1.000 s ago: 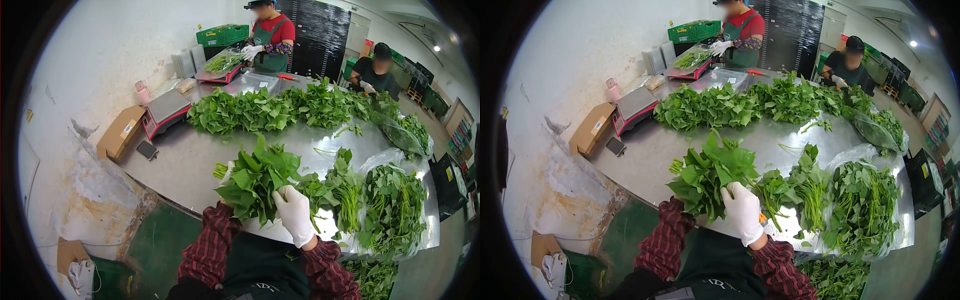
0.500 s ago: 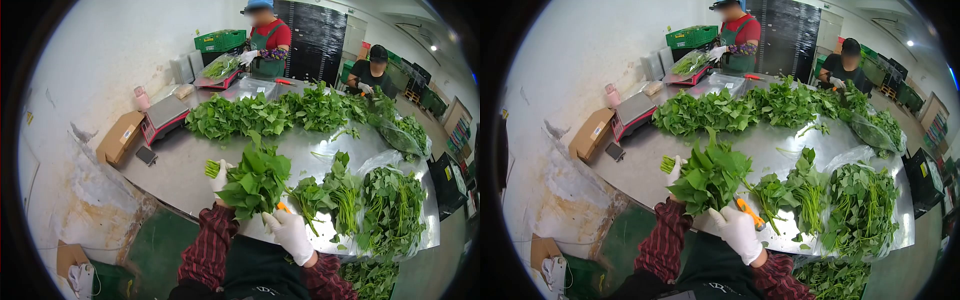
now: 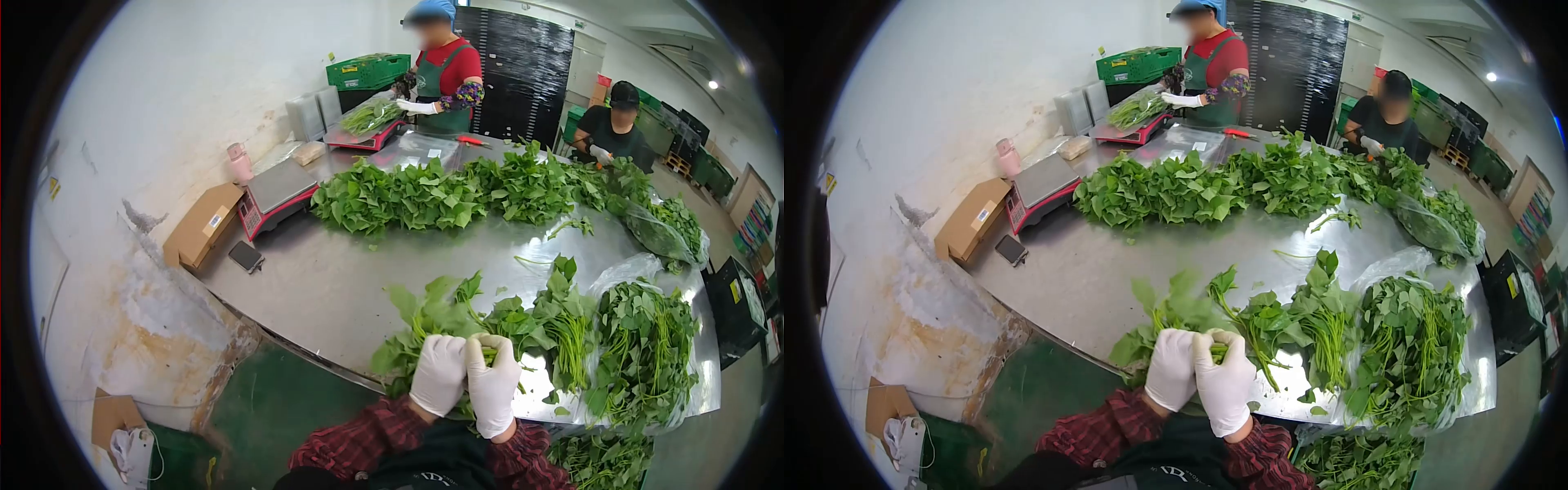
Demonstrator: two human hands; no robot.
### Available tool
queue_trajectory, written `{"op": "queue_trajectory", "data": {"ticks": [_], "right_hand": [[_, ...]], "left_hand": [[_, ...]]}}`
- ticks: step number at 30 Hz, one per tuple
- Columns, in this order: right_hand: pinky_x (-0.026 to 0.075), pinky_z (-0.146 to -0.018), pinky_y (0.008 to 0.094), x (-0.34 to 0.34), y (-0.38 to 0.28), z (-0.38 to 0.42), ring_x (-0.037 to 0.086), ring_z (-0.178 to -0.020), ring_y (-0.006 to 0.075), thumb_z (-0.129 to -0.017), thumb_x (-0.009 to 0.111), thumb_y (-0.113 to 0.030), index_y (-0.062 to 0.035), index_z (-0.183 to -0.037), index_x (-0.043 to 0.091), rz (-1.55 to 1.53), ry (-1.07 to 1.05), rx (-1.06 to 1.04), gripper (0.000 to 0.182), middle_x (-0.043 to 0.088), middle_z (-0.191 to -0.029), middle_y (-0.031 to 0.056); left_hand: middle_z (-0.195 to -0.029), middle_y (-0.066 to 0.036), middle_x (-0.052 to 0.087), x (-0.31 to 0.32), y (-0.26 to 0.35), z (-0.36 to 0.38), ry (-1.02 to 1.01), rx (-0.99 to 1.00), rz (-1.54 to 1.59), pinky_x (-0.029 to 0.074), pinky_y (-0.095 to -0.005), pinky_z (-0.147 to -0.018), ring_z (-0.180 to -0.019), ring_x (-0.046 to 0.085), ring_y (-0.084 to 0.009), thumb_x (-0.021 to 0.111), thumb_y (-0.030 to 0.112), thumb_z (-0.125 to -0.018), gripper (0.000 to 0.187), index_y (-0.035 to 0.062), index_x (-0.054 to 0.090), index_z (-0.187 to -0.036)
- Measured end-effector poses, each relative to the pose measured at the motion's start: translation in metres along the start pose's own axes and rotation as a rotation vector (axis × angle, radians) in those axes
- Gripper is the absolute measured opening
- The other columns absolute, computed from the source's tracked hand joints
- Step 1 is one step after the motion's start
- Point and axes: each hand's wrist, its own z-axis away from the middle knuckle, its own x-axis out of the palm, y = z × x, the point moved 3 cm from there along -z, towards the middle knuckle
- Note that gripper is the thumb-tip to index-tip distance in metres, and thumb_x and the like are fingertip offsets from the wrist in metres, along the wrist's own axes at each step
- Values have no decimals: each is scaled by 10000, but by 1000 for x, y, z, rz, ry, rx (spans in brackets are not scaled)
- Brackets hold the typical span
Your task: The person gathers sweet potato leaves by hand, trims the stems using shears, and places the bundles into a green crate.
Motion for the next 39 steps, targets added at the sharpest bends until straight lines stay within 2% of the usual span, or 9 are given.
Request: {"op": "queue_trajectory", "data": {"ticks": [8,10,16,20,22,24,27,34,39], "right_hand": [[417,-440,358,-37,-5,-13,560,-472,294,-833,586,-42,-7,-765,542,262,23,-319,88,566,-575,143],[379,-446,314,-47,-18,-9,485,-438,175,-851,557,-41,1,-698,524,259,-30,-390,161,553,-565,106],[319,-439,225,-80,-42,-6,422,-466,57,-833,497,-3,29,-686,564,55,-49,-116,165,624,-616,58],[330,-470,223,-87,-50,-6,432,-486,65,-831,493,-22,40,-685,573,-70,99,-17,177,623,-619,68],[345,-507,222,-90,-47,-9,447,-517,70,-830,495,-39,42,-680,570,-130,157,73,186,622,-628,81],[365,-538,219,-94,-37,-14,473,-536,77,-834,495,-53,40,-671,558,-94,138,94,198,619,-637,92],[389,-531,220,-99,-29,-22,506,-521,102,-864,479,-104,20,-681,529,-224,199,197,227,611,-633,104],[366,-431,205,-101,-4,-36,475,-438,96,-888,482,-155,16,-700,514,-481,214,248,256,604,-612,117],[342,-399,200,-89,9,-51,459,-416,84,-914,468,-241,30,-743,560,-422,106,302,333,594,-605,102]], "left_hand": [[-1151,-104,564,-13,11,0,-230,-181,498,366,-409,-948,-1083,522,-263,728,190,-693,593,14,495,-1209],[-1289,-111,503,-22,3,-4,-505,-79,801,279,-405,-1060,-1202,469,-235,743,258,-713,706,36,437,-1309],[-1423,-127,332,-48,-1,-7,-667,184,671,67,-511,-1094,-1343,261,-278,676,575,-663,941,114,322,-1403],[-1410,-136,311,-39,31,19,-569,16,1202,177,-429,-1087,-1302,300,-267,784,391,-668,968,103,254,-1425],[-1122,-158,584,-45,49,17,-309,-89,989,425,-433,-908,-1031,553,-310,717,233,-752,578,26,510,-1250],[-1392,-129,351,-18,49,34,-474,-181,1166,242,-359,-1072,-1285,332,-232,792,226,-694,909,84,264,-1420],[-1350,-120,410,-9,54,24,-546,-367,1381,294,-322,-1044,-1235,401,-214,732,177,-741,801,127,301,-1414],[-1334,-120,429,8,42,-3,-527,-205,1266,292,-316,-1047,-1221,417,-182,713,69,-735,736,62,357,-1379],[-1322,-67,452,9,39,-8,-582,-654,1680,339,-270,-1011,-1153,456,-129,632,-58,-748,704,59,351,-1383]]}}
